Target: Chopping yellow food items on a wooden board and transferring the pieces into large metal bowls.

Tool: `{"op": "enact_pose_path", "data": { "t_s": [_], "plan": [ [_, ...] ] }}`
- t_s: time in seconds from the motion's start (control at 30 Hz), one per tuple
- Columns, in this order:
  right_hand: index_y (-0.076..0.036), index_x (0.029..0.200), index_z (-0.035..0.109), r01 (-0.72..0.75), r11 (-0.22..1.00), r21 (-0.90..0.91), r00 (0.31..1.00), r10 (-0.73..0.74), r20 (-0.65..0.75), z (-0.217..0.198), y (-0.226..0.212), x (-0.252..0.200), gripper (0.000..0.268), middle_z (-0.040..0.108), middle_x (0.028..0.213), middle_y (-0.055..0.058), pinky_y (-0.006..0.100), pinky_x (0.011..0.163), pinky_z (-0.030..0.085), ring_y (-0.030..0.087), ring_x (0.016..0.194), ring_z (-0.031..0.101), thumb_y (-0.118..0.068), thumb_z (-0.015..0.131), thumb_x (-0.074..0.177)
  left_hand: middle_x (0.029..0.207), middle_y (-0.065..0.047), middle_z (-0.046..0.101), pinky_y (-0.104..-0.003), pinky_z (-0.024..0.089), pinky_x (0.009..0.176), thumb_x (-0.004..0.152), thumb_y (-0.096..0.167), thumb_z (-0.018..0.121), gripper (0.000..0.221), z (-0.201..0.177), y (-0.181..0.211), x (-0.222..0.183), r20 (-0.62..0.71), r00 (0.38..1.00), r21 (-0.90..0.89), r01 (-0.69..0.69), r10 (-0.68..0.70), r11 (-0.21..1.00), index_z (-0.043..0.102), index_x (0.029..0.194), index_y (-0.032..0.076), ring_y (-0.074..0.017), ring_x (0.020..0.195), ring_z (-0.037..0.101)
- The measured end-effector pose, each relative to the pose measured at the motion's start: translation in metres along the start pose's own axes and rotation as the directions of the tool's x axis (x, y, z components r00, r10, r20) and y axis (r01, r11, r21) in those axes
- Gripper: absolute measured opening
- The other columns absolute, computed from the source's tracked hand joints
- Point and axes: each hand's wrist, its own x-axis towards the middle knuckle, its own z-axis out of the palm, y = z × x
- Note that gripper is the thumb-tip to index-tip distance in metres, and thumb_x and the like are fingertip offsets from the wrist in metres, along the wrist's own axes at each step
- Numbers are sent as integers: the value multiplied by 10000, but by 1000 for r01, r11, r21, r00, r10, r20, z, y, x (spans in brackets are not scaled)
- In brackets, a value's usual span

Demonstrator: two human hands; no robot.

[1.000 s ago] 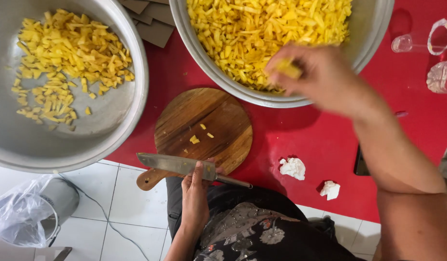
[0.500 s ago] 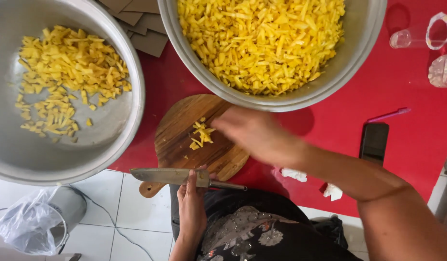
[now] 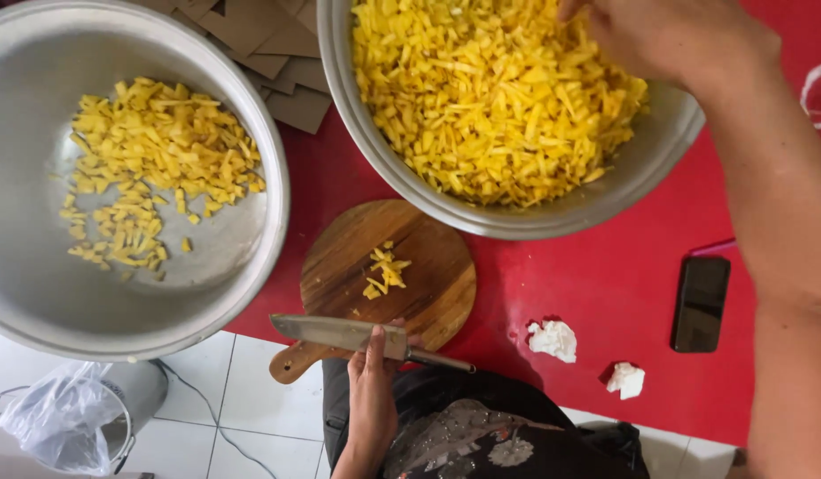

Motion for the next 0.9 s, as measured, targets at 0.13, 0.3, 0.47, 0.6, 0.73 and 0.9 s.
{"op": "enact_pose_path", "data": {
  "t_s": [0.13, 0.3, 0.47, 0.6, 0.73, 0.9],
  "plan": [
    [-143, 1448, 595, 398, 915, 57, 914, -401, 56, -7, -81, 41, 462, 688, 1144, 249, 593, 786, 466, 454, 927, 651, -404, 355, 1151, 900, -257, 737, -360, 563, 849, 1002, 274, 552, 466, 0, -9, 14, 7, 1000, -48, 3, -3, 999, 718, 1155, -133, -310, 847, 734],
    [-66, 1252, 687, 759, 616, -210, 647, -748, 147, 16, -156, 76, 397, 637, 1303, 200, 519, 978, 529, 379, 1194, 607, -373, 517, 1067, 874, -277, 766, -354, 532, 845, 994, 293, 550, 454, 10, 7, 12, -43, 999, 16, 24, -23, 1000, 757, 1127, -89, -286, 839, 716],
    [-218, 1571, 402, 313, 945, -91, 879, -252, 404, 22, -98, 105, 650, 380, 1611, 119, 600, 1152, 360, 374, 1412, 417, -418, 557, 973, 860, -262, 772, -375, 546, 941, 990, 313, 540, 455, 12, 26, 6, -44, 998, 56, 38, -35, 998, 764, 1124, -59, -283, 886, 723],
    [-225, 1592, 387, 229, 969, -90, 929, -190, 317, 31, 13, 87, 712, 458, 1489, 169, 545, 1030, 405, 407, 1239, 526, -478, 555, 948, 867, -265, 785, -374, 556, 941, 969, 335, 543, 489, 8, 18, 15, 10, 1000, 54, 6, -6, 999, 744, 1128, -81, -272, 868, 721],
    [-465, 1479, 574, 153, 881, -447, 980, -78, 180, -9, 7, 6, 684, 698, 1407, -2, 394, 843, 525, 275, 1197, 711, -457, 760, 821, 988, -165, 755, -345, 566, 840, 964, 314, 556, 487, 9, 2, 25, 45, 999, 37, 10, -11, 999, 752, 1141, -95, -275, 856, 758],
    [-165, 1115, 655, 205, 973, -109, 970, -186, 158, -32, -121, -19, 173, 648, 1057, 36, 388, 737, 588, 229, 926, 662, -291, 608, 1007, 901, -232, 813, -334, 540, 941, 969, 378, 518, 492, 13, 14, 12, 76, 997, 173, -10, -3, 985, 772, 1133, -11, -243, 919, 740]
  ]
}}
